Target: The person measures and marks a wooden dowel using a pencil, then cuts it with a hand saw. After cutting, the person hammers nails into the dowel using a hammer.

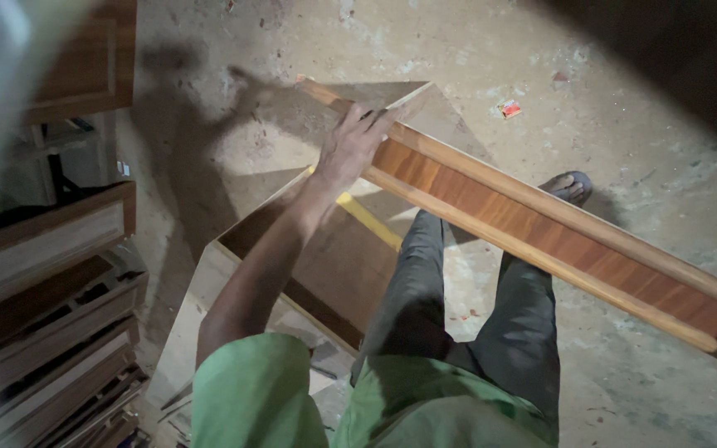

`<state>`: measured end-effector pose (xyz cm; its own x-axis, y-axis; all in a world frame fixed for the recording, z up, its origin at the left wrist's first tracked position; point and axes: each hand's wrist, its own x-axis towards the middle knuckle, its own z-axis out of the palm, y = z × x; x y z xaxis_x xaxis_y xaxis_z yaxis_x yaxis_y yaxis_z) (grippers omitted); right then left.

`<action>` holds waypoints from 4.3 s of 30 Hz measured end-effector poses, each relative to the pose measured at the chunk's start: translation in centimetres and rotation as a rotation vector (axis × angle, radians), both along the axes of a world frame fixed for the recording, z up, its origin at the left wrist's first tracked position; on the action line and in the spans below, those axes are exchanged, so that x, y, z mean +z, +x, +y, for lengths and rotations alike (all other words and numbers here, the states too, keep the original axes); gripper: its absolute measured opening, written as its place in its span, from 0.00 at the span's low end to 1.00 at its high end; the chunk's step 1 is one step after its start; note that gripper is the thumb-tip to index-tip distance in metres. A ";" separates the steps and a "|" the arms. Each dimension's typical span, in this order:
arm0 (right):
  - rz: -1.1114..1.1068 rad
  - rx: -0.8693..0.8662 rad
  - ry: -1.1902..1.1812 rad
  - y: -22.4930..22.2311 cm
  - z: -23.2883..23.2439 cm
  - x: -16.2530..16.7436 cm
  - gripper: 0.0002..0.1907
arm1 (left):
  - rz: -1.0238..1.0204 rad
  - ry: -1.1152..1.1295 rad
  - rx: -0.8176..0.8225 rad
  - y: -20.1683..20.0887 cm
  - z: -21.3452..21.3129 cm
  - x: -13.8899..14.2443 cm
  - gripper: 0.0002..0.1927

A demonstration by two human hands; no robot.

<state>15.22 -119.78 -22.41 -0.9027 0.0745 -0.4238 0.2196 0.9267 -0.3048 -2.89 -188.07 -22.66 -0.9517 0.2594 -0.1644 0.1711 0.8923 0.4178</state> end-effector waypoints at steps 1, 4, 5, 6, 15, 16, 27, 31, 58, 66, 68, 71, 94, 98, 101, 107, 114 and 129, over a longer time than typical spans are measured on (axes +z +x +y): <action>0.000 0.000 0.004 -0.2 -0.4 0.0 0.16 | 0.018 -0.027 -0.026 0.0 -0.1 -0.1 0.26; 0.000 -0.006 -0.001 -0.6 -1.3 0.1 0.16 | 0.024 -0.062 -0.065 -0.1 0.0 -0.2 0.26; 0.002 -0.009 -0.004 -0.7 -1.5 0.0 0.16 | 0.018 -0.064 -0.070 -0.1 0.0 -0.3 0.26; 0.003 -0.012 -0.002 -0.6 -1.5 0.1 0.16 | 0.017 -0.065 -0.075 -0.1 0.1 -0.3 0.25; 0.014 -0.157 -0.174 -4.3 -1.1 0.3 0.16 | -0.024 -0.033 -0.056 -0.1 0.7 -0.8 0.21; 0.014 -0.202 -0.240 -5.3 -2.5 0.4 0.16 | -0.054 -0.025 -0.048 -0.2 0.8 -0.8 0.21; 0.042 -0.095 -0.815 -11.8 -36.8 3.1 0.12 | -0.118 0.040 0.022 -1.0 1.8 1.3 0.34; 0.020 -0.183 -0.837 -14.8 -42.0 4.9 0.09 | 0.107 0.258 0.268 1.6 3.3 3.0 0.33; 0.349 0.481 -0.323 -23.3 -49.8 0.5 0.07 | -0.106 0.757 0.930 5.9 1.1 -5.4 0.14; 0.303 0.468 -0.290 -23.1 -50.4 0.6 0.06 | -0.061 0.637 0.664 1.3 0.4 -9.5 0.09; 0.300 0.459 -0.292 -23.2 -50.6 0.7 0.06 | -0.083 0.668 0.668 1.0 0.3 -9.3 0.10; 0.291 0.451 -0.288 -23.2 -50.8 0.8 0.07 | -0.038 0.721 0.661 1.0 0.3 -9.1 0.11; 0.301 0.395 -0.360 -22.9 -51.8 0.6 0.07 | -0.040 0.759 0.628 1.3 -0.6 -11.1 0.12; 0.271 0.370 -0.330 -22.8 -51.9 0.5 0.06 | 0.024 0.785 0.561 1.9 -1.2 -10.9 0.14; 0.280 0.360 -0.349 -22.8 -52.0 0.6 0.06 | 0.056 0.826 0.526 2.3 -1.6 -11.0 0.13; 0.276 0.374 -0.351 -22.9 -52.4 1.0 0.07 | 0.066 0.782 0.601 1.5 -0.9 -11.7 0.10; 0.281 0.376 -0.373 -23.0 -52.6 1.2 0.06 | 0.013 0.754 0.570 1.5 -1.6 -11.3 0.12; 0.164 0.485 -0.301 -23.5 -50.8 0.3 0.19 | -0.160 0.790 0.964 10.5 -6.0 -6.8 0.11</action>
<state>-8.31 -170.55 -22.14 -0.8592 -0.4645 -0.2146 -0.2792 0.7770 -0.5642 7.65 -194.05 -29.50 -0.7928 -0.4488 -0.4124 -0.5119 0.1230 0.8502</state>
